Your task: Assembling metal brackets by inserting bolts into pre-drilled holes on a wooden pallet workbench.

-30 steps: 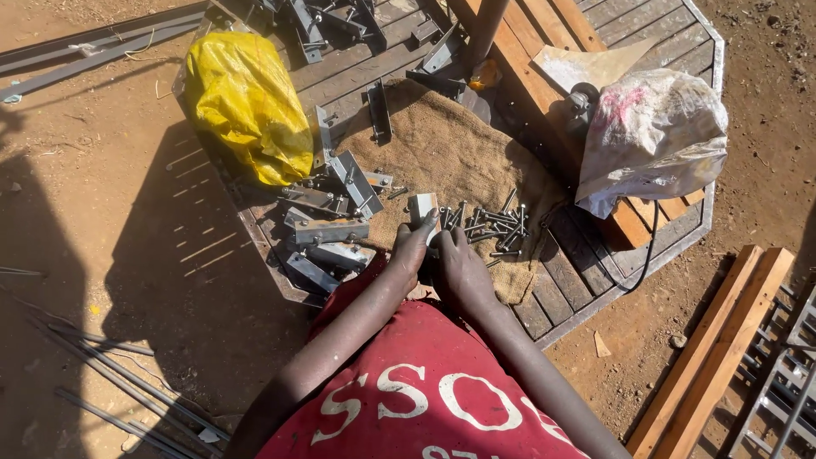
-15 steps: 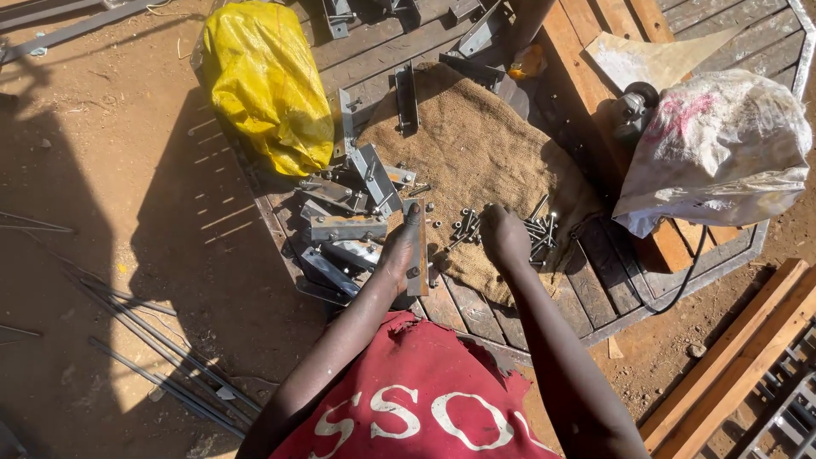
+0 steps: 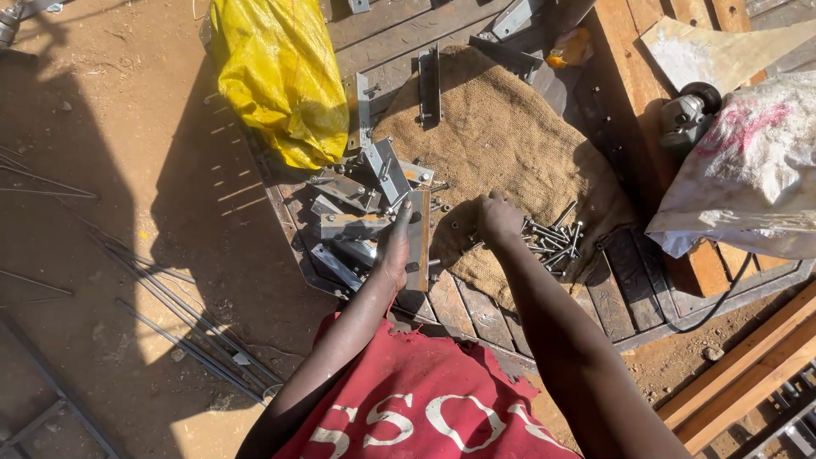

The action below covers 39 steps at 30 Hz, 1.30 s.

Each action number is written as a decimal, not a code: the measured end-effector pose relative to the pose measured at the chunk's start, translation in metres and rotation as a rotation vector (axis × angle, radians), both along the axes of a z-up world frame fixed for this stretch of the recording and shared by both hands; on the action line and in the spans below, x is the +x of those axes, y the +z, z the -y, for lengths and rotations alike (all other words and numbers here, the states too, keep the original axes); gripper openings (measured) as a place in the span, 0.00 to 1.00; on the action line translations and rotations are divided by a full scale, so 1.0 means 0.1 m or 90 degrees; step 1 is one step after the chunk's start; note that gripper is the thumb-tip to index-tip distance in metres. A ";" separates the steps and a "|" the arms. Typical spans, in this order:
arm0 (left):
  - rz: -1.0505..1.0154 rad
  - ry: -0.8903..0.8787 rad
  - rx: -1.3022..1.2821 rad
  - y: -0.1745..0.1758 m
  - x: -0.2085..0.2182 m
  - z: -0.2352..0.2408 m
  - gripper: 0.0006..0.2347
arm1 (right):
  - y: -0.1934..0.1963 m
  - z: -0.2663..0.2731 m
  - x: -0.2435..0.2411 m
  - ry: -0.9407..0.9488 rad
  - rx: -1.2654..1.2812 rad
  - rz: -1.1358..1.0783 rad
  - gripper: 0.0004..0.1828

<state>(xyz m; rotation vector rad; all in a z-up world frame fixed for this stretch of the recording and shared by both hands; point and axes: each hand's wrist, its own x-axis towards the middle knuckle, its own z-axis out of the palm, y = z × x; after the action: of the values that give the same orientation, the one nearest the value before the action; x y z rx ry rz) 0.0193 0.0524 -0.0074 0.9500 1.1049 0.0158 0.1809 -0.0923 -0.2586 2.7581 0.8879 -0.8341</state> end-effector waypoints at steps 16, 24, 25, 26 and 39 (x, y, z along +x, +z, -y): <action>0.123 0.044 0.001 -0.65 0.41 -0.03 0.26 | 0.35 0.08 -0.21 0.068 0.105 0.047 0.10; 0.094 0.051 -0.057 -0.35 0.38 0.01 0.31 | 0.06 0.07 -0.12 0.088 0.168 -0.074 0.12; 0.099 0.049 -0.053 -0.49 0.37 0.00 0.31 | 0.20 0.07 -0.13 0.088 0.172 -0.069 0.12; 0.116 0.056 -0.089 -0.61 0.34 0.00 0.29 | 0.33 0.07 -0.17 0.031 0.235 -0.124 0.11; 0.127 -0.023 -0.138 -0.59 0.11 0.19 0.26 | 1.99 0.66 -0.70 -0.913 1.276 -1.025 0.13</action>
<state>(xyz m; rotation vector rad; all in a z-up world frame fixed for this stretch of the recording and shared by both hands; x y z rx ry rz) 0.0304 0.0329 -0.0660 0.7567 0.8854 -0.0370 0.1112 -0.1578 -0.0594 -0.2589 0.3966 0.7344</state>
